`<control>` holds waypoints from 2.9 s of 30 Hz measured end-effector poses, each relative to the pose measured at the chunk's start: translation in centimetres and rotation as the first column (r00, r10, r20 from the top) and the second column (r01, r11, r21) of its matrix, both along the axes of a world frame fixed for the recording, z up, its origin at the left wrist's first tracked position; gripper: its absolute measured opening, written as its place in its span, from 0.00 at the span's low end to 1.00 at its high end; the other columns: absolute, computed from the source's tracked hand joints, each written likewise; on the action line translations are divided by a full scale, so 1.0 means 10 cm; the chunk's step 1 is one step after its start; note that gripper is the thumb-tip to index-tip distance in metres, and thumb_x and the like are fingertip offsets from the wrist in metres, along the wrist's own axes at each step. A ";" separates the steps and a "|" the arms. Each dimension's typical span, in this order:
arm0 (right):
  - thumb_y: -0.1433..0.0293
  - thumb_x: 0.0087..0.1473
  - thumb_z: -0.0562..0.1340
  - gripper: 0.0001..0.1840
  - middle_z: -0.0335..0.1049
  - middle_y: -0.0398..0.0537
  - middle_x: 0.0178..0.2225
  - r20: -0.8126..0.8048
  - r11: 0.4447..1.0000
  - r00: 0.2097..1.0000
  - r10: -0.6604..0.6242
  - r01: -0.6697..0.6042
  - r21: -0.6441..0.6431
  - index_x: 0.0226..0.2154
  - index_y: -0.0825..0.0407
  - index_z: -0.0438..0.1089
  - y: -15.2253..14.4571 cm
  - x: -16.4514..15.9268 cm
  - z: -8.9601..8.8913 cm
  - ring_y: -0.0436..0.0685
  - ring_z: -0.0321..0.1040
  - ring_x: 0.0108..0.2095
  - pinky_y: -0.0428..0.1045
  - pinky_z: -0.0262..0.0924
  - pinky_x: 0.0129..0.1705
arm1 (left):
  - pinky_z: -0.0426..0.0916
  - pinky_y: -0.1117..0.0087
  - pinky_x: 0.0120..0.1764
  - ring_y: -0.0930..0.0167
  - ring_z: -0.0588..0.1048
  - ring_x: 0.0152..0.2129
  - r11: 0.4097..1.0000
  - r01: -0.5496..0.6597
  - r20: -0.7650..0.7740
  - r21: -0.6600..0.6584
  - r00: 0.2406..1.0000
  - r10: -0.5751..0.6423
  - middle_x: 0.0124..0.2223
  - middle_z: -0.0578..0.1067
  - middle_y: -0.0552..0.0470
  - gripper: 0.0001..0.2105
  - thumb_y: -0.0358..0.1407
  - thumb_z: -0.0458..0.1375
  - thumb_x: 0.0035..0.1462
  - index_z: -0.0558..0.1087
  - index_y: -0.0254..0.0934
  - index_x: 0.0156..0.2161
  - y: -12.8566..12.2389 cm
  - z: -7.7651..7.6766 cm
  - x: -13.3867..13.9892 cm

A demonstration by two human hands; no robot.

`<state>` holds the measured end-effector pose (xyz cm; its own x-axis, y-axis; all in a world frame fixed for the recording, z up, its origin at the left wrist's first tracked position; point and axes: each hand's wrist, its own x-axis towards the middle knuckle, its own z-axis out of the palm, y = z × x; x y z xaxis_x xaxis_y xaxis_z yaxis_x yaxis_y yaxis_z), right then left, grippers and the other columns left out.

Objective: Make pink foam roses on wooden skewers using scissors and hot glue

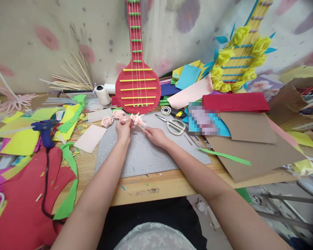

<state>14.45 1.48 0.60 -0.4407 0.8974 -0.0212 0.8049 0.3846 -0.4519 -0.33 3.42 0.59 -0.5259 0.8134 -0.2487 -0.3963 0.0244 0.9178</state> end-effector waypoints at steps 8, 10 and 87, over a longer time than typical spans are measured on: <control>0.59 0.60 0.45 0.20 0.72 0.51 0.37 0.071 0.998 0.996 -0.045 0.042 0.051 0.44 0.49 0.67 0.24 0.09 0.13 0.58 0.67 0.35 0.48 0.53 0.33 | 0.66 0.77 0.27 0.78 0.71 0.23 0.986 0.080 0.048 0.149 0.995 -0.088 0.25 0.69 0.58 0.14 0.26 0.61 0.37 0.57 0.36 0.24 0.17 0.00 0.10; 0.58 0.60 0.45 0.20 0.73 0.51 0.36 0.099 0.995 0.994 -0.043 0.034 0.096 0.45 0.48 0.66 0.30 0.11 0.10 0.58 0.68 0.34 0.48 0.53 0.34 | 0.66 0.77 0.27 0.78 0.71 0.23 0.982 0.058 0.043 0.178 0.997 -0.066 0.26 0.69 0.58 0.14 0.25 0.60 0.37 0.57 0.36 0.26 0.20 -0.02 0.13; 0.62 0.42 0.58 0.10 0.51 0.37 0.17 -0.699 0.934 0.625 -0.349 0.289 -0.209 0.21 0.51 0.59 0.33 0.25 -0.16 0.46 0.46 0.19 0.46 0.44 0.24 | 0.69 0.73 0.25 0.71 0.76 0.23 0.930 0.364 -0.049 -0.049 0.929 -0.366 0.28 0.75 0.50 0.15 0.25 0.58 0.45 0.55 0.37 0.34 -0.11 0.00 0.40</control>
<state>16.94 4.81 -0.99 -0.0315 0.9938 0.1062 0.2858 0.1108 -0.9519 3.65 2.34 0.56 -0.2082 0.9422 -0.2624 -0.3013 0.1934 0.9337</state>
